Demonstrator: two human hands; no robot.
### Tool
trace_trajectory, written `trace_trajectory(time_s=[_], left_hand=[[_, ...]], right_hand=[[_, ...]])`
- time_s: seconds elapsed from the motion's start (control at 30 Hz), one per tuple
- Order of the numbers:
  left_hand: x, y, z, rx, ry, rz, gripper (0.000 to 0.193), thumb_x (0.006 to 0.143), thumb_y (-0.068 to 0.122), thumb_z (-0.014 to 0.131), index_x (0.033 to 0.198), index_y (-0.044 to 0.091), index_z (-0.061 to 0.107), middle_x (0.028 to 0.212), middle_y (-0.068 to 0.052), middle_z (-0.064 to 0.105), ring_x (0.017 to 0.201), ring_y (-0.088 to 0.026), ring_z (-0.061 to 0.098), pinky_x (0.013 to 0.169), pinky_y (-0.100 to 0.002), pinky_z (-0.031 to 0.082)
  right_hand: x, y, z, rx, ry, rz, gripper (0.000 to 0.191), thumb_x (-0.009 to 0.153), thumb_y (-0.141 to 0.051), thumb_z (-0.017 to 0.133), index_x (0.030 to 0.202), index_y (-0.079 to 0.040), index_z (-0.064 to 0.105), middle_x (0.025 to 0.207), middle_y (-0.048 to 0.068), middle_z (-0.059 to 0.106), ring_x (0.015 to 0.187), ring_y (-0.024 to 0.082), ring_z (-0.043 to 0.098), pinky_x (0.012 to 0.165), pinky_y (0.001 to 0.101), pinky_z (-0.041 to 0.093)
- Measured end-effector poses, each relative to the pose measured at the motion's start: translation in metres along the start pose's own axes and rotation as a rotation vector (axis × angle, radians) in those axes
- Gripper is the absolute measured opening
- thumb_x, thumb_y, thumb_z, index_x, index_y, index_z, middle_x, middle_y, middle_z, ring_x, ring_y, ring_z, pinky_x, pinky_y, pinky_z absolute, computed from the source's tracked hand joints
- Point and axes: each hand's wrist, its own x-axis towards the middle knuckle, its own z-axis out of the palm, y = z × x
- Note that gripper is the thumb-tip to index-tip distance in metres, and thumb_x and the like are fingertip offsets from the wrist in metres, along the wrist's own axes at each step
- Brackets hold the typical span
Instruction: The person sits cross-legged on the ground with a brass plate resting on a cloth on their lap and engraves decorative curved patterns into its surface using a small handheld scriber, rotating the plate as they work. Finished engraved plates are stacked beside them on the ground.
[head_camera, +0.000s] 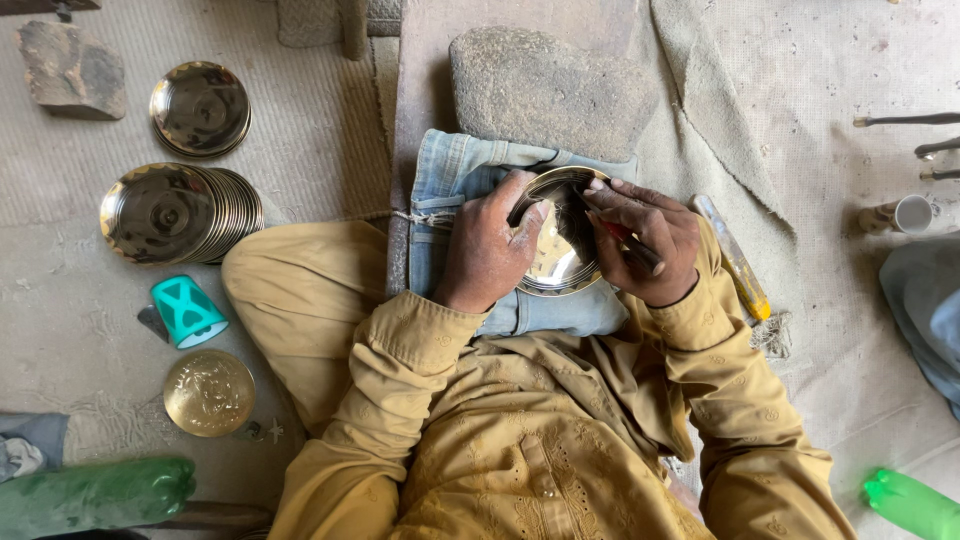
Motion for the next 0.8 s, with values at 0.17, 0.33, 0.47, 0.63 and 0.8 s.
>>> trace_trajectory(time_s=[0.17, 0.33, 0.47, 0.63, 0.8], left_hand=[[0.0001, 0.0006, -0.0005, -0.012, -0.003, -0.004, 0.022, 0.098, 0.006, 0.067, 0.119, -0.003, 0.062, 0.101, -0.023, 0.074, 0.095, -0.038, 0.077, 0.076, -0.040, 0.060], [0.0003, 0.0015, -0.0010, -0.007, 0.000, -0.001, 0.021, 0.099, 0.006, 0.067, 0.118, -0.002, 0.062, 0.102, -0.023, 0.074, 0.095, -0.038, 0.077, 0.077, -0.040, 0.061], [0.0012, 0.0018, -0.0004, 0.026, 0.020, 0.021, 0.024, 0.097, 0.006, 0.068, 0.119, -0.003, 0.062, 0.103, -0.024, 0.073, 0.096, -0.040, 0.076, 0.077, -0.041, 0.060], [0.0014, 0.0021, -0.0015, -0.002, -0.005, -0.020, 0.021, 0.099, 0.007, 0.067, 0.117, -0.003, 0.063, 0.100, -0.023, 0.074, 0.095, -0.039, 0.076, 0.076, -0.041, 0.060], [0.0032, 0.0018, -0.0008, 0.031, 0.027, 0.019, 0.023, 0.097, 0.007, 0.068, 0.117, -0.003, 0.063, 0.100, -0.024, 0.073, 0.094, -0.041, 0.075, 0.075, -0.043, 0.059]], right_hand=[[-0.0009, -0.0005, -0.0002, 0.005, 0.013, 0.005, 0.022, 0.092, 0.009, 0.075, 0.103, 0.004, 0.056, 0.105, 0.020, 0.076, 0.101, 0.032, 0.078, 0.098, 0.0434, 0.063], [-0.0022, -0.0014, 0.0001, 0.021, 0.023, 0.024, 0.022, 0.093, 0.009, 0.074, 0.103, 0.004, 0.056, 0.106, 0.020, 0.076, 0.101, 0.032, 0.078, 0.099, 0.0433, 0.063], [-0.0051, -0.0010, 0.0000, 0.060, 0.026, 0.057, 0.022, 0.094, 0.008, 0.073, 0.100, 0.001, 0.053, 0.104, 0.019, 0.077, 0.102, 0.031, 0.078, 0.101, 0.0436, 0.062], [-0.0064, 0.0002, 0.0003, 0.049, 0.034, 0.062, 0.022, 0.092, 0.008, 0.074, 0.100, 0.002, 0.054, 0.102, 0.020, 0.077, 0.099, 0.031, 0.078, 0.099, 0.0439, 0.062], [-0.0044, -0.0041, 0.0022, 0.077, 0.060, 0.079, 0.022, 0.094, 0.008, 0.073, 0.102, 0.001, 0.053, 0.106, 0.020, 0.076, 0.104, 0.032, 0.078, 0.103, 0.0456, 0.061]])
